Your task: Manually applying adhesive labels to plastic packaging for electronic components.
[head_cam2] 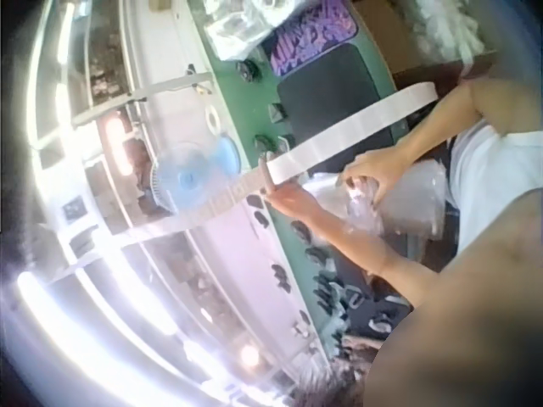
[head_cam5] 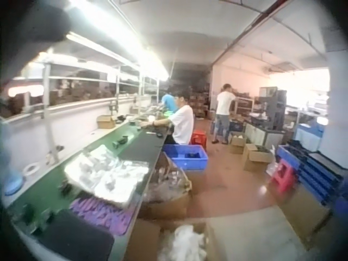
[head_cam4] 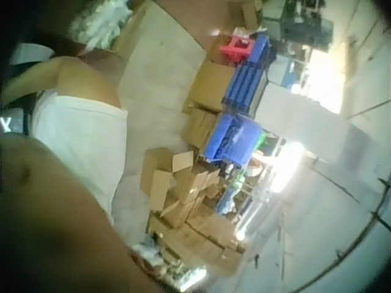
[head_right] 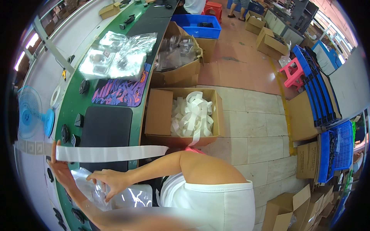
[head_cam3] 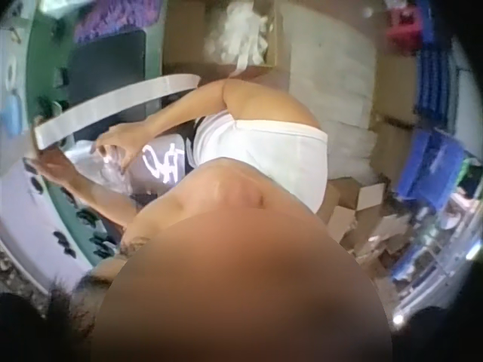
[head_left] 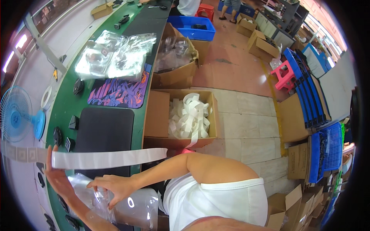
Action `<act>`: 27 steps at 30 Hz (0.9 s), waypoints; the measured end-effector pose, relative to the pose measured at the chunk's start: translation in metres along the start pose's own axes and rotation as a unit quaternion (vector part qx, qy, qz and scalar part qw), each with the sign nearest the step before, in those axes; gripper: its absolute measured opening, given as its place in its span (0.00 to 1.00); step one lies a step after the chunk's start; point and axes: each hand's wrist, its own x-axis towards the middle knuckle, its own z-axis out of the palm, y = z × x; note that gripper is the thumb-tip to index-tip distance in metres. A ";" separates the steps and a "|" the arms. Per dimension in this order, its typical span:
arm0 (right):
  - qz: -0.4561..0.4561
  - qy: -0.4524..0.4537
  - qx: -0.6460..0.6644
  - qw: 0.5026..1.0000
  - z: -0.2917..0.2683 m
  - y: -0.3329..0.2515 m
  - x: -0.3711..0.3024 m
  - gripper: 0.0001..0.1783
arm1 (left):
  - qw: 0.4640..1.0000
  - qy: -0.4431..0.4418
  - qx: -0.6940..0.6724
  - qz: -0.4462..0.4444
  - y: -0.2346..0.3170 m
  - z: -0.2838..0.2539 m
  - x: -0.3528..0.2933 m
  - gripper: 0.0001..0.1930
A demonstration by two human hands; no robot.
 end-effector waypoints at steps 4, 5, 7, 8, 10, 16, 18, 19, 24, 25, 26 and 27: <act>-0.052 -0.013 0.010 0.999 0.015 0.026 0.006 0.29 | 0.993 -0.055 -0.105 0.015 0.035 0.021 -0.019 0.44; -0.028 0.035 0.105 0.994 0.025 0.025 0.007 0.17 | 0.987 -0.095 -0.128 0.034 0.043 0.031 -0.027 0.43; 0.022 -0.007 0.049 0.999 0.019 0.025 0.007 0.15 | 0.978 -0.134 -0.151 0.052 0.064 0.024 -0.041 0.41; 0.072 -0.048 -0.007 0.996 0.011 0.020 0.010 0.14 | 0.985 -0.119 0.122 0.028 0.076 0.008 -0.052 0.45; 0.058 -0.001 0.061 0.996 -0.001 0.011 0.006 0.12 | 0.918 -0.088 0.386 0.004 0.106 -0.004 -0.060 0.48; 0.002 0.046 -0.025 0.999 0.016 0.017 0.004 0.12 | 0.889 -0.258 0.378 -0.009 0.166 0.073 -0.089 0.44; 0.124 0.071 0.278 0.950 0.037 0.025 0.004 0.13 | 0.890 -0.123 0.436 0.046 0.124 0.071 -0.084 0.33; 0.087 0.046 0.123 0.987 0.038 0.011 0.006 0.13 | 0.890 -0.105 0.438 0.070 0.102 0.066 -0.074 0.34; 0.036 0.044 -0.066 0.996 0.039 0.005 -0.001 0.17 | 0.858 -0.035 0.508 0.066 0.013 0.035 -0.027 0.27; 0.037 0.043 -0.065 0.996 0.039 0.002 -0.002 0.17 | 0.876 -0.028 0.476 0.076 0.011 0.032 -0.024 0.27; -0.015 0.068 -0.050 0.996 0.039 0.000 -0.005 0.20 | 0.892 -0.020 0.443 0.085 0.010 0.029 -0.024 0.26; -0.067 0.092 -0.034 0.993 0.039 -0.001 -0.006 0.24 | 0.882 -0.022 0.463 0.083 0.015 0.027 -0.028 0.26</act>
